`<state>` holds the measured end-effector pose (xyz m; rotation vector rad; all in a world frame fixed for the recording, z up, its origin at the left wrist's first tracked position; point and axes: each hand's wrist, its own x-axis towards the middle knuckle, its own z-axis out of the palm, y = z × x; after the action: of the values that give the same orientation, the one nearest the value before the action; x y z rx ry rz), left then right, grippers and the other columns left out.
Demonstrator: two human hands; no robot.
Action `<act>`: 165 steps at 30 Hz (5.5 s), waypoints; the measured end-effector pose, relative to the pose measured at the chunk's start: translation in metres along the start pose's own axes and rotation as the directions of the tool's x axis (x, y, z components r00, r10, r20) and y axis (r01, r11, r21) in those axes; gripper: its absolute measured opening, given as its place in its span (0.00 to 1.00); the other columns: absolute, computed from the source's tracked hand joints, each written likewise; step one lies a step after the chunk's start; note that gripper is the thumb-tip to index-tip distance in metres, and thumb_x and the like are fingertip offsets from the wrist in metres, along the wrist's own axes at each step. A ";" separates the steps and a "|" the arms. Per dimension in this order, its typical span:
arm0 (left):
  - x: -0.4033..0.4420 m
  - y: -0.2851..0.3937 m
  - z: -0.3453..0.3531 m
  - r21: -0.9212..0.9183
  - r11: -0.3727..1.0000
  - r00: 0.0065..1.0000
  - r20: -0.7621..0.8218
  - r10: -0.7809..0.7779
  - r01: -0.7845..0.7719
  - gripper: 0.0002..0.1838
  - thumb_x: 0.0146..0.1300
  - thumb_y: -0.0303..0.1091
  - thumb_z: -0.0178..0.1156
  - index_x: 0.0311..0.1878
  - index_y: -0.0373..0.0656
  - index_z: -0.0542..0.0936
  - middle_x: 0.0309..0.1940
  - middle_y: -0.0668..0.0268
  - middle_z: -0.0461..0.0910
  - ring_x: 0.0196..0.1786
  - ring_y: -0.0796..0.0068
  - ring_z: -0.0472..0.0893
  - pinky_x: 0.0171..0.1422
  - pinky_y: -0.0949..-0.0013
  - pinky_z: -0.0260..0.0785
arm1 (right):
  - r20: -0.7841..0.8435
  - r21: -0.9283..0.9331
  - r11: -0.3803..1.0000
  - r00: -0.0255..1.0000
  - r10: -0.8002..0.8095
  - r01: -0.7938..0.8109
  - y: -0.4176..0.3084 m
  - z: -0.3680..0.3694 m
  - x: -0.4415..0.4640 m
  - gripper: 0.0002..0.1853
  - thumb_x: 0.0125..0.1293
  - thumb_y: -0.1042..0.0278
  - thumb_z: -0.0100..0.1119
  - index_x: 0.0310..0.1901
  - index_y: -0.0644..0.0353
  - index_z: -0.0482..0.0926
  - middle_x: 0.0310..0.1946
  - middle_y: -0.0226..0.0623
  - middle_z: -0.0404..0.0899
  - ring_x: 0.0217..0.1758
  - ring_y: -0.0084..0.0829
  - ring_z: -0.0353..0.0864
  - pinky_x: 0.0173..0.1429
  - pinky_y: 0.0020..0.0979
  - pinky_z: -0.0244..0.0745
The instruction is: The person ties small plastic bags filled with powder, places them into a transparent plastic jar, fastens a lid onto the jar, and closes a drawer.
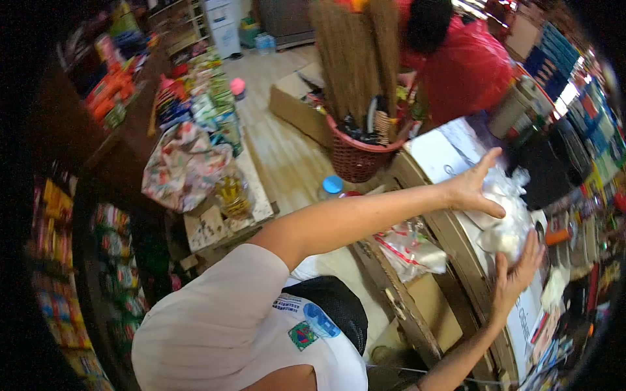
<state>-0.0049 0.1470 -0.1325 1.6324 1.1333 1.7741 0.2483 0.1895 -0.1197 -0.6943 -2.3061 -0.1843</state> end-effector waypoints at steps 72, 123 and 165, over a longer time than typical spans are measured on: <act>-0.518 0.030 -0.293 0.493 0.219 0.503 -0.864 0.012 0.842 0.21 0.42 0.26 0.73 0.36 0.39 0.70 0.71 0.41 0.49 0.66 0.42 0.64 0.65 0.58 0.61 | -0.032 0.052 0.998 0.999 -0.017 0.018 -0.152 0.004 -0.008 0.11 0.53 0.76 0.67 0.39 0.60 0.80 0.56 0.46 0.73 0.67 0.48 0.66 0.67 0.42 0.60; -0.524 0.030 -0.299 0.479 0.214 0.493 -0.870 -0.017 0.851 0.23 0.38 0.32 0.76 0.36 0.42 0.72 0.69 0.44 0.54 0.65 0.43 0.66 0.65 0.57 0.62 | -0.013 0.167 0.946 0.960 -0.281 0.279 -0.221 0.062 -0.005 0.11 0.50 0.78 0.66 0.37 0.61 0.79 0.48 0.47 0.77 0.55 0.46 0.76 0.63 0.52 0.66; -0.268 -0.395 -0.176 0.922 0.187 0.584 -0.050 -0.811 0.339 0.39 0.40 0.43 0.72 0.62 0.59 0.74 0.70 0.54 0.57 0.71 0.47 0.56 0.61 0.36 0.61 | 0.444 0.280 0.943 0.895 0.039 -0.180 -0.221 0.071 -0.025 0.24 0.62 0.48 0.62 0.42 0.66 0.80 0.58 0.58 0.71 0.64 0.60 0.67 0.65 0.55 0.62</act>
<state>-0.2001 0.1048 -0.6005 1.5059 2.2262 0.0956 0.1040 0.0138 -0.1749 -0.7537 -2.6187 0.4306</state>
